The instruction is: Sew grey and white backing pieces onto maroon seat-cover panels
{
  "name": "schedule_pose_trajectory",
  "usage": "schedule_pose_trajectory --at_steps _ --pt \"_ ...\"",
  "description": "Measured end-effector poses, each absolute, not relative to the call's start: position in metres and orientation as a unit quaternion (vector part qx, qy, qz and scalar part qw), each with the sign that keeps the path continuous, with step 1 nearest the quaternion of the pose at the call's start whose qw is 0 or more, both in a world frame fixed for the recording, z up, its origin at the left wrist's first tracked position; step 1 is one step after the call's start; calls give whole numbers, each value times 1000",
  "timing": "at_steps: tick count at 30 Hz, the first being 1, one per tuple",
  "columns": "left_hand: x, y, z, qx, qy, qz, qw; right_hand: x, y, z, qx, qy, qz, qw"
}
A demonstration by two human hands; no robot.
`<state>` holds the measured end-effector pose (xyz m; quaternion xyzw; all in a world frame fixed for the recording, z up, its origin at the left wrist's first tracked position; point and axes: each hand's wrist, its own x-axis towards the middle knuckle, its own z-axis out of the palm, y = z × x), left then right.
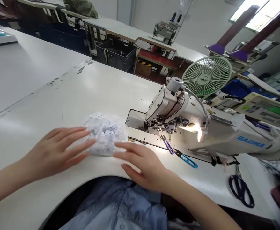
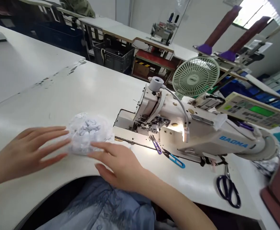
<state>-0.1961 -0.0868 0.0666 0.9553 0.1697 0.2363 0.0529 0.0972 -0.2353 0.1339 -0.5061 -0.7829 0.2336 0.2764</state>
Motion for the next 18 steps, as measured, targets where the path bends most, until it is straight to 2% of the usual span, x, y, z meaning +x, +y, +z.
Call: schedule_pose_trajectory --at_steps 1,4,6,8,10,13,16,18 --pt "-181 -78 76 955 158 246 47 91 -220 129 -525 -794 194 239" --pt "-164 -59 101 917 266 246 167 80 -194 114 -601 -777 157 98" --pt "-165 -55 114 838 334 320 289 83 -194 108 -618 -766 171 37" --pt "-164 -52 125 732 347 424 404 91 -203 108 -622 -761 182 20" --pt "-154 -48 134 651 329 491 477 102 -212 112 -649 -737 179 59" --pt "-126 -42 140 614 312 518 508 117 -219 118 -706 -664 148 198" --pt "-110 -42 125 632 313 517 486 132 -215 107 -700 -623 104 333" --pt "-120 -46 99 688 356 470 423 142 -214 87 -660 -654 63 366"
